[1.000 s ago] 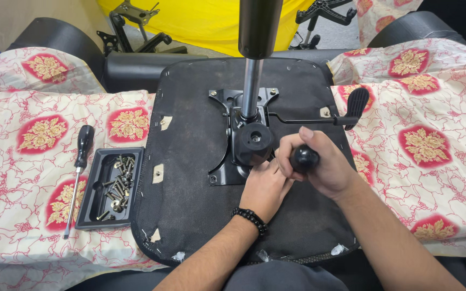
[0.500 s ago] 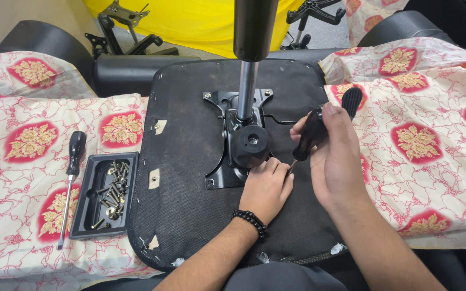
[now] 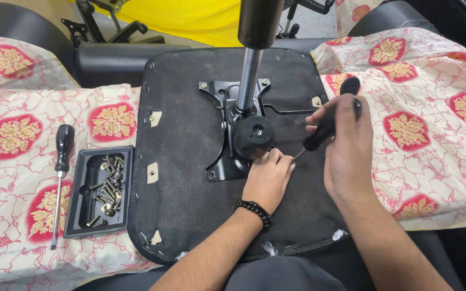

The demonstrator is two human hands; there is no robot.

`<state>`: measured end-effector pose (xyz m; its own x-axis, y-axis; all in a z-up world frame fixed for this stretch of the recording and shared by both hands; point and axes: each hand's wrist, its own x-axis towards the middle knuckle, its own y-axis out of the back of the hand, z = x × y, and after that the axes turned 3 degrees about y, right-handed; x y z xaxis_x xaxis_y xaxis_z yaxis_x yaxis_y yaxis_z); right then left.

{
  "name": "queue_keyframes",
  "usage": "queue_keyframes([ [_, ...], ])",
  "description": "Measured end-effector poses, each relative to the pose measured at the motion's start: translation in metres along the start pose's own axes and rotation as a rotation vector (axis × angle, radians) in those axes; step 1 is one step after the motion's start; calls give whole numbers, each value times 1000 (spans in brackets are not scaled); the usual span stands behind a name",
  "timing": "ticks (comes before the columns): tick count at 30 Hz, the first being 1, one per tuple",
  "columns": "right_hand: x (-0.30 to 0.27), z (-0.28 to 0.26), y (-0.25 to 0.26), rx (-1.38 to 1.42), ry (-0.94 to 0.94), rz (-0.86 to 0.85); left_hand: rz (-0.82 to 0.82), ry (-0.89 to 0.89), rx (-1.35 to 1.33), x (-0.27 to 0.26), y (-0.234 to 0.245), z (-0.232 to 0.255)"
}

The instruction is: The person attaches a black metal chair base to an overturned chair seat using a screwdriver. They insert screws into the mounting holes and tighten them one by one, securing the base to the seat.

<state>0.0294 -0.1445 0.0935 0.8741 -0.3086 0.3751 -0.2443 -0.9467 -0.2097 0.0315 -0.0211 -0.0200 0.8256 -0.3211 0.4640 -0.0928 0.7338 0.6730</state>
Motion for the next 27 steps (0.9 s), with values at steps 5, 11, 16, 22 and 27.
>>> queue_keyframes([
  [5,-6,-3,-6,157,-81,55,-33,5,0,1,2,-1],
  [11,-3,-5,9,341,-160,-59,-19,-32,-95,2,1,-5],
  [16,7,1,6,300,-122,-137,-49,53,-85,1,-1,-4],
  [22,6,13,-5,287,-95,-180,-13,-33,-174,0,3,-8],
  [27,6,16,-8,338,15,-212,-20,-4,-127,-1,2,-6],
])
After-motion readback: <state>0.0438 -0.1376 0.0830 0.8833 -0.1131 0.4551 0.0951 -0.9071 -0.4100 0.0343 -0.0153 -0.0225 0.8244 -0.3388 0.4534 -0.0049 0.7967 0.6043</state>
